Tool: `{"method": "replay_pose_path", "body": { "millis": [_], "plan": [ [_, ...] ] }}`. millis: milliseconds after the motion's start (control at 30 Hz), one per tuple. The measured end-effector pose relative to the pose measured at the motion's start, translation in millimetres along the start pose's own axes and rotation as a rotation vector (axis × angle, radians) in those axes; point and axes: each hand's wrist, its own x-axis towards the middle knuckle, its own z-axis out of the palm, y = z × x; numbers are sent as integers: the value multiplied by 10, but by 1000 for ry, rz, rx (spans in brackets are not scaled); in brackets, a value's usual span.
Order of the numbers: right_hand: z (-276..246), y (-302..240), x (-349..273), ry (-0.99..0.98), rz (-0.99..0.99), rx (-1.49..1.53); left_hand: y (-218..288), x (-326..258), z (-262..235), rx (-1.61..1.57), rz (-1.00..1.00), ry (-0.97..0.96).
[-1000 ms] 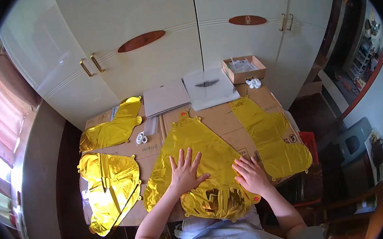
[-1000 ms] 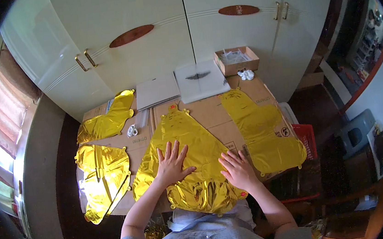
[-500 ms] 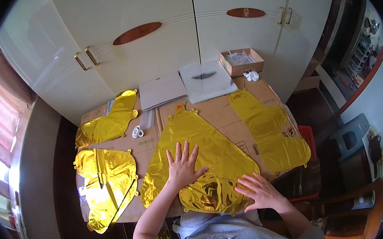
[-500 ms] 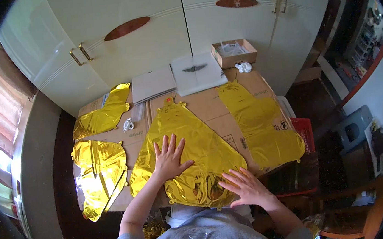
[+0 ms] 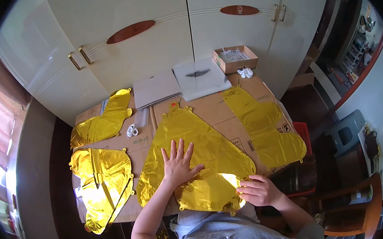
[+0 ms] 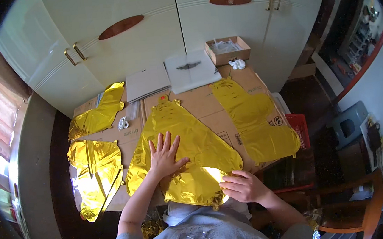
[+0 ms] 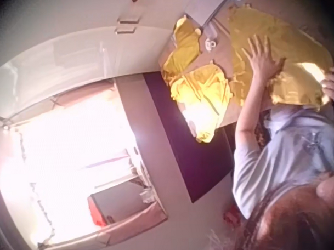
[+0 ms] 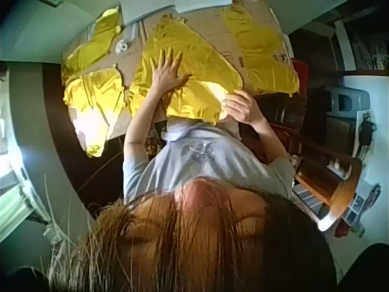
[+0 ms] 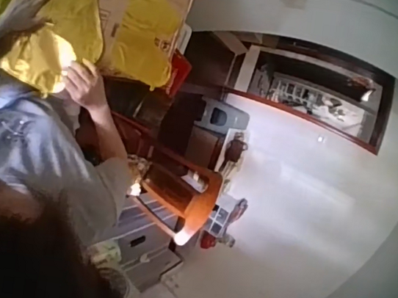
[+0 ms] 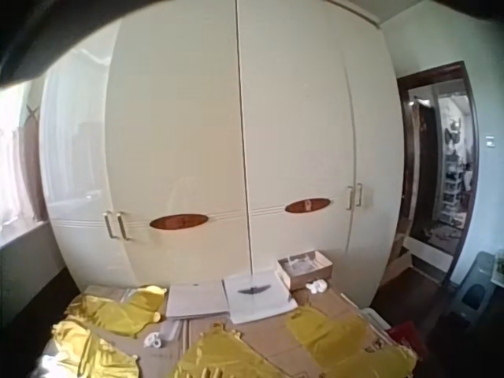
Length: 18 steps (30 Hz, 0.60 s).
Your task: Folding and packaging gold foil balloons into envelopes and boxes.
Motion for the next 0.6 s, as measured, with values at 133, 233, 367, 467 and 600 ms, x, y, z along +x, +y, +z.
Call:
{"method": "replay_pose_path", "body": {
  "millis": [133,233,367,467,600],
  "plan": [
    [95,102,-95,-153,105,215,3,-8,-8,6,2,5],
    [118,172,-145,-168,209,295,10,-6,-8,-1,4,16],
    [269,375,-45,-124,335,43,9,-9,17,-14,1,24],
    [293,526,64,-140,363,-41,22,-7,-2,-8,-15,33],
    [275,694,79,-161,342,-73,48,0,32,-14,-32,39]
  ]
}}
